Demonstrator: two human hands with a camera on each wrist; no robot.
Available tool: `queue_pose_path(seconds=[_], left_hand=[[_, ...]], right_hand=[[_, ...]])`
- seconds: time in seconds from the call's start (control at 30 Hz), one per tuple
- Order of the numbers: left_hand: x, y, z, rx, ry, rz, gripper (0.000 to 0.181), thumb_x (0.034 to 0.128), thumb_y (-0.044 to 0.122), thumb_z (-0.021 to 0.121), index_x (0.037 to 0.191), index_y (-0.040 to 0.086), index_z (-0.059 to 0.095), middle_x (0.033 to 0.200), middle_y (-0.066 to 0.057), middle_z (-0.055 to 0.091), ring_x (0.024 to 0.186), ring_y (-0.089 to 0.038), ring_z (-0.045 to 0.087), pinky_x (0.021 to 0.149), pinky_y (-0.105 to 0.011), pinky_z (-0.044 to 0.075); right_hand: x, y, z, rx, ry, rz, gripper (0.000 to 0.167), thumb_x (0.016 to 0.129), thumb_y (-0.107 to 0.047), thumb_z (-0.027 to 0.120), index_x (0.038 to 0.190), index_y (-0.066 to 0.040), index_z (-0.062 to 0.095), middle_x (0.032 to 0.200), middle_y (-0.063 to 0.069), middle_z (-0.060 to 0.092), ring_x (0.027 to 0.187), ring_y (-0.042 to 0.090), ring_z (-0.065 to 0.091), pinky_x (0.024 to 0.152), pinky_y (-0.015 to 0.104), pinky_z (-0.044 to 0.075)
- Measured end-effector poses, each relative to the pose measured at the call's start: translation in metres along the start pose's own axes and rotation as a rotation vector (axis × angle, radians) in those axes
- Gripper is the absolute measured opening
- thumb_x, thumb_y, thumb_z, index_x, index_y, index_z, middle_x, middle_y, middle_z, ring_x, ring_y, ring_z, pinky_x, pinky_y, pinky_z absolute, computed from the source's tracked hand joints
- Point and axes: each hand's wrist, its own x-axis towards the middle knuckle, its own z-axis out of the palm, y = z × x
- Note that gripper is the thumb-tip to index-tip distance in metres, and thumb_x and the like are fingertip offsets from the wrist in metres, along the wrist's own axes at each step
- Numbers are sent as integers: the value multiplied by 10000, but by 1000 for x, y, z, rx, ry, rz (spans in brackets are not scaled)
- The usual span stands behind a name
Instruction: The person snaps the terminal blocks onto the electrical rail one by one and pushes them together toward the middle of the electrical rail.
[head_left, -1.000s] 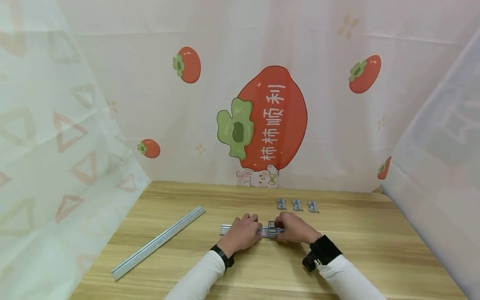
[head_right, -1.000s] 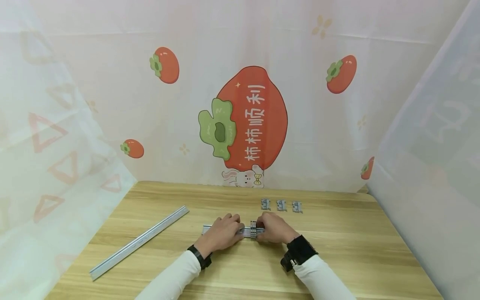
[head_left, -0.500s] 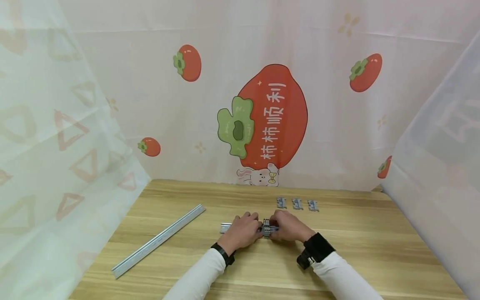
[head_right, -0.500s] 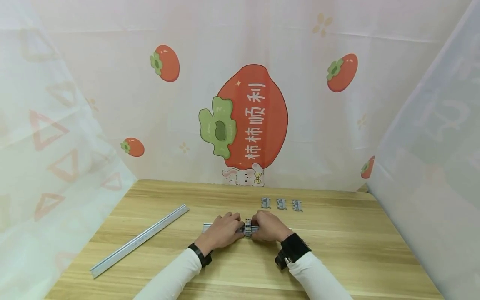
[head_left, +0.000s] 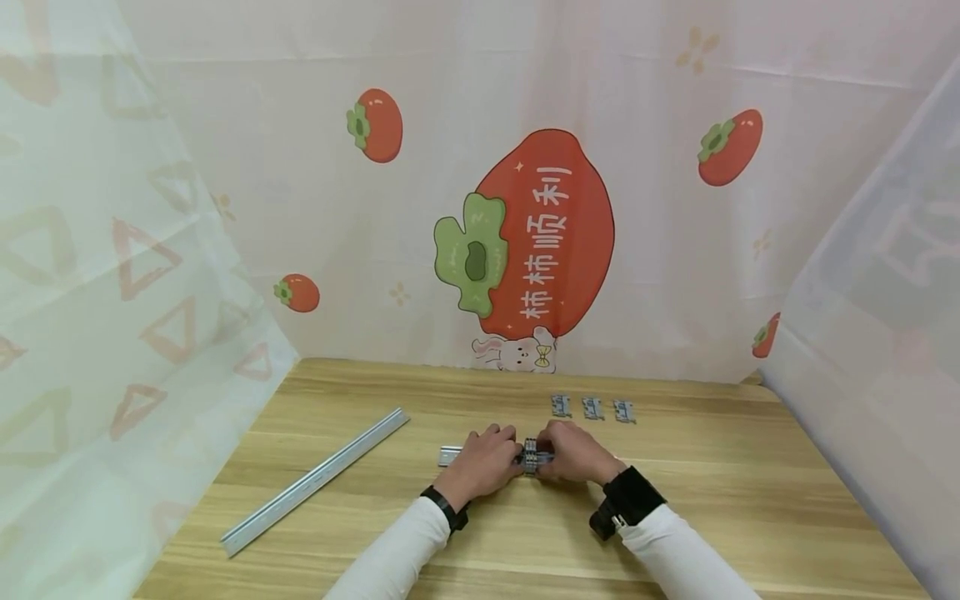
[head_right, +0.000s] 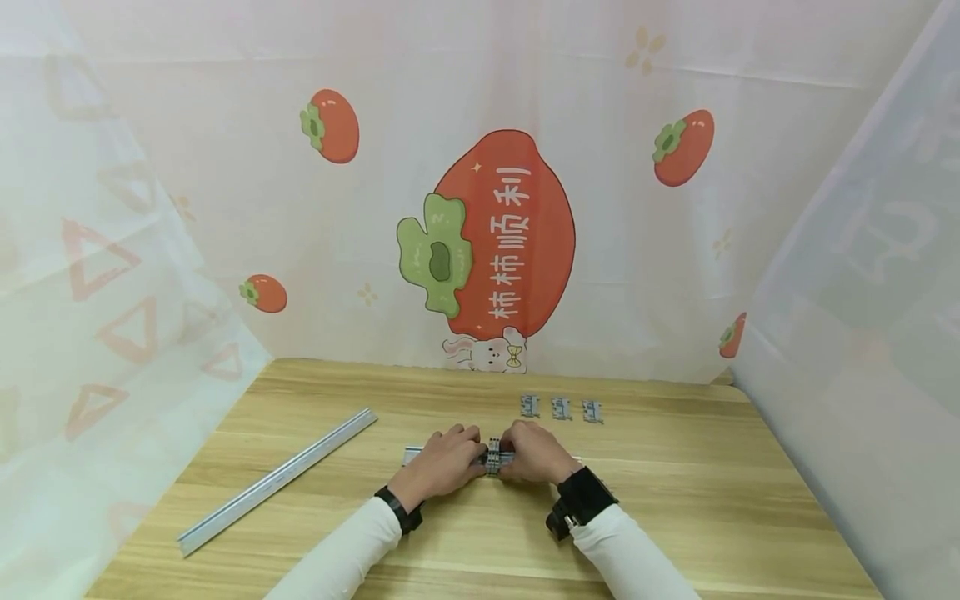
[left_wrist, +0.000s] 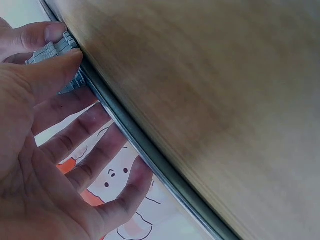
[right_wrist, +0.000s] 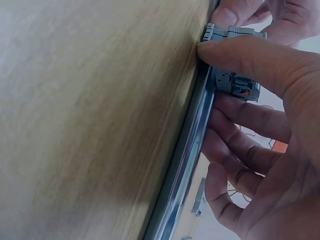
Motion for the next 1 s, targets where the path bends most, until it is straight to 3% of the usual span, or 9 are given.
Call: queue_pose_path(seconds=[0.4, 0.63, 0.83, 1.0], left_hand=[[0, 0, -1, -16, 11, 10, 215, 971, 381, 687, 1049, 193, 755, 1015, 55, 562, 957, -160, 554, 778, -470, 523], [2, -1, -2, -40, -8, 3, 276, 981, 392, 675, 1129, 170, 748, 1060, 33, 583, 983, -170, 567, 800, -464, 526], [2, -8, -13, -183, -29, 3, 446, 955, 360, 724, 1316, 105, 673, 1176, -23, 620, 1072, -198, 599, 855, -411, 531], [1, -11, -21, -330, -31, 48, 498, 938, 319, 750, 1351, 62, 642, 1208, -46, 625, 1065, -168, 604, 892, -342, 513]], right_hand=[[-1, -1, 0, 5, -1, 56, 248, 750, -168, 895, 925, -79, 743, 850, -31, 617, 733, 107, 556, 658, 306, 496], [-6, 0, -4, -22, 7, 42, 320, 770, -200, 892, 1019, -57, 749, 921, -4, 627, 798, 141, 572, 709, 344, 505], [-11, 2, -8, 25, 21, 60, 496, 752, -282, 918, 1145, -40, 737, 992, 1, 654, 902, 173, 618, 777, 386, 525], [-11, 2, -11, 88, 26, 52, 492, 772, -288, 905, 1172, -62, 730, 1011, 5, 651, 930, 194, 614, 779, 401, 520]])
